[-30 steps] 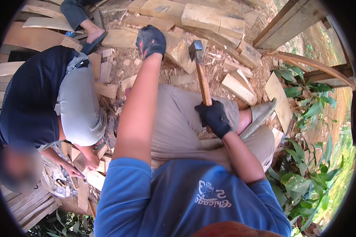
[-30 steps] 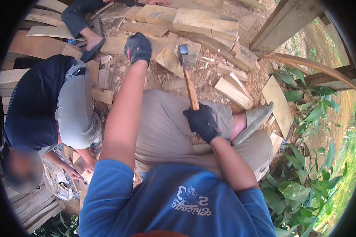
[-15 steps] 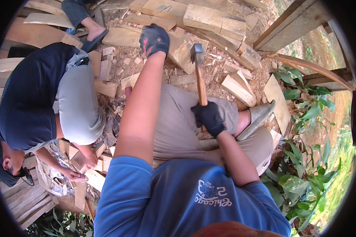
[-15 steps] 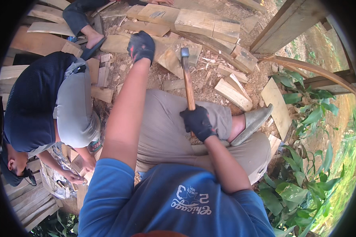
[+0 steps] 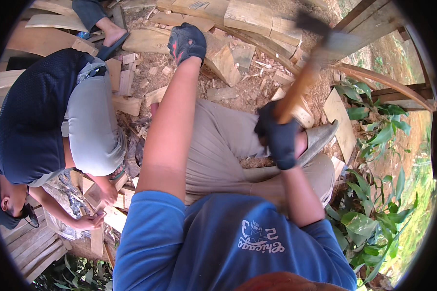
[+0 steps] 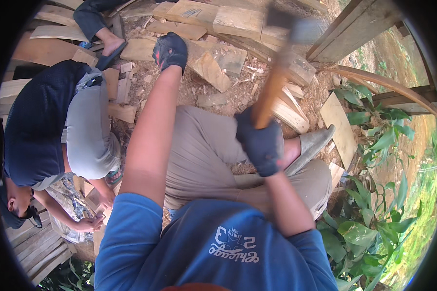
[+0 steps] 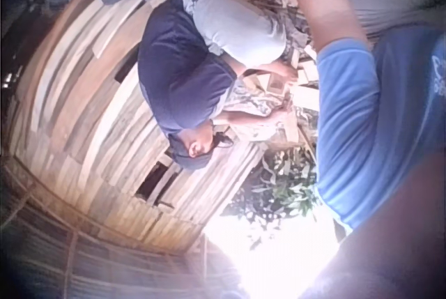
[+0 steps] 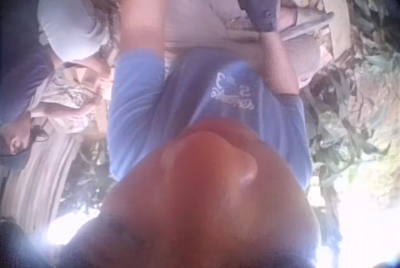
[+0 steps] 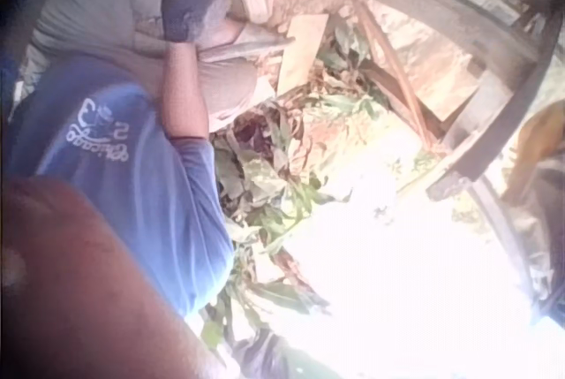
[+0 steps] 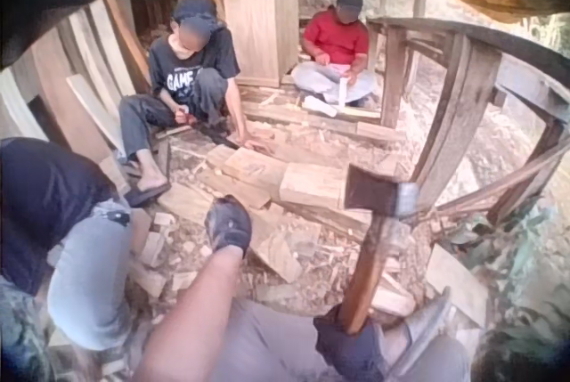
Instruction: The person uses a hatchet to shape and split wooden blocks while sitting on the ground, handling the wood with gloved hands and striking it repeatedly.
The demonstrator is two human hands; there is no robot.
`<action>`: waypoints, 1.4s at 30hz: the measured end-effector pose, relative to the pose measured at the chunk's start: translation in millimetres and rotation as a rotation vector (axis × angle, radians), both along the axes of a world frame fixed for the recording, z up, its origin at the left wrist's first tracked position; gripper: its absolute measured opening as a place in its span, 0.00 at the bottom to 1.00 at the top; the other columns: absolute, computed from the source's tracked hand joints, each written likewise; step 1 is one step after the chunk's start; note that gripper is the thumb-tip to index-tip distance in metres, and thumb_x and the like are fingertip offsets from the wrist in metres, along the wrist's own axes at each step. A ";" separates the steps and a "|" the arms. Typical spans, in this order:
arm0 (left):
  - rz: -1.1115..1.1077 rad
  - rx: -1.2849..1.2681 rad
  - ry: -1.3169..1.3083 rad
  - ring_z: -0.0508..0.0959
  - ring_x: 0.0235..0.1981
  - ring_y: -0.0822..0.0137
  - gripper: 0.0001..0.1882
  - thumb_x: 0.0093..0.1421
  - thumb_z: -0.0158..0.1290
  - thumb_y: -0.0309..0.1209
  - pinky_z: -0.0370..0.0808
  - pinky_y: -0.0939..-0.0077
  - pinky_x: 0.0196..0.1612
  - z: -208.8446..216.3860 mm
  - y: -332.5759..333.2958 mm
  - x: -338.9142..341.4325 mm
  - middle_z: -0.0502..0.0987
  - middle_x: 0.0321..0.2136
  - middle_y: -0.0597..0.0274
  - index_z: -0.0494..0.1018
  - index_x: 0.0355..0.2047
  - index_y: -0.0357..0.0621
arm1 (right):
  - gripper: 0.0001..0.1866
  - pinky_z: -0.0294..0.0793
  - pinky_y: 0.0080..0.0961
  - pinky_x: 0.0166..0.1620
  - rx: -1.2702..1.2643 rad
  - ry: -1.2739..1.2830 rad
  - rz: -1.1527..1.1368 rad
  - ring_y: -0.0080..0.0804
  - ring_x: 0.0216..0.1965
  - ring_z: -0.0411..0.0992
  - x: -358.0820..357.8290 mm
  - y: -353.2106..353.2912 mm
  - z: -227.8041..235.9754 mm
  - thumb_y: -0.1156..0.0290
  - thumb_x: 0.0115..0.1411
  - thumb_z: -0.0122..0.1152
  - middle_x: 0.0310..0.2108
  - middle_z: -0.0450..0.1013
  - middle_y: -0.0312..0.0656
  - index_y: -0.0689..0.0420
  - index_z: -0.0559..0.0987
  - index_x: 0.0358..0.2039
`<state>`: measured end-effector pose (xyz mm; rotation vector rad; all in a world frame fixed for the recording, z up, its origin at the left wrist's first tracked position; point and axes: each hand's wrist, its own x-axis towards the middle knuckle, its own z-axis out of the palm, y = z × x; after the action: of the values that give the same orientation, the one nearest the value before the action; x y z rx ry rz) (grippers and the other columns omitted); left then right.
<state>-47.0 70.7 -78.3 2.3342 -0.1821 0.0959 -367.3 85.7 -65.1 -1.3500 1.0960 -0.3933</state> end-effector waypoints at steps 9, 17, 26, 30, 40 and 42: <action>-0.075 0.114 -0.078 0.87 0.42 0.40 0.20 0.69 0.47 0.38 0.83 0.46 0.46 -11.7 12.8 15.7 0.87 0.39 0.39 0.86 0.39 0.40 | 0.12 0.71 0.26 0.24 0.074 0.000 0.073 0.21 0.17 0.73 6.8 2.6 40.7 0.67 0.61 0.75 0.17 0.74 0.33 0.57 0.80 0.25; -0.048 0.083 -0.026 0.87 0.46 0.39 0.21 0.70 0.46 0.40 0.82 0.47 0.50 -14.7 0.8 17.0 0.87 0.42 0.40 0.86 0.41 0.40 | 0.13 0.71 0.29 0.22 -0.021 0.082 0.091 0.28 0.15 0.73 5.9 10.8 -50.5 0.67 0.62 0.73 0.16 0.72 0.35 0.58 0.79 0.25; -0.024 0.042 -0.032 0.86 0.45 0.38 0.21 0.70 0.46 0.40 0.82 0.47 0.49 -16.9 13.0 19.9 0.86 0.42 0.39 0.86 0.41 0.39 | 0.12 0.72 0.26 0.23 0.264 -0.041 0.118 0.23 0.16 0.71 -0.7 10.6 21.9 0.67 0.60 0.76 0.19 0.75 0.36 0.59 0.81 0.31; -0.084 0.075 -0.087 0.87 0.45 0.39 0.20 0.69 0.47 0.39 0.83 0.48 0.47 -15.9 18.4 16.3 0.87 0.41 0.41 0.86 0.40 0.40 | 0.13 0.69 0.23 0.23 0.056 -0.181 0.015 0.20 0.17 0.71 2.4 1.9 63.8 0.66 0.62 0.74 0.17 0.73 0.32 0.55 0.80 0.25; -0.123 0.108 -0.109 0.86 0.50 0.39 0.27 0.71 0.43 0.46 0.81 0.48 0.53 -3.7 13.4 2.5 0.86 0.45 0.40 0.88 0.43 0.41 | 0.11 0.73 0.28 0.22 0.371 0.089 0.171 0.26 0.17 0.72 -1.0 11.9 -29.6 0.69 0.62 0.74 0.20 0.75 0.37 0.60 0.80 0.32; -0.128 0.073 -0.089 0.85 0.50 0.38 0.28 0.70 0.44 0.48 0.80 0.47 0.55 -3.9 13.6 6.1 0.86 0.46 0.40 0.88 0.44 0.40 | 0.10 0.72 0.26 0.22 0.318 0.021 0.167 0.23 0.17 0.72 2.2 4.0 5.3 0.69 0.62 0.74 0.20 0.75 0.37 0.60 0.80 0.31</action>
<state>-40.9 84.3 -82.2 2.3857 -0.3848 0.1311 -365.1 89.7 -59.8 -1.1527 1.0065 -0.0772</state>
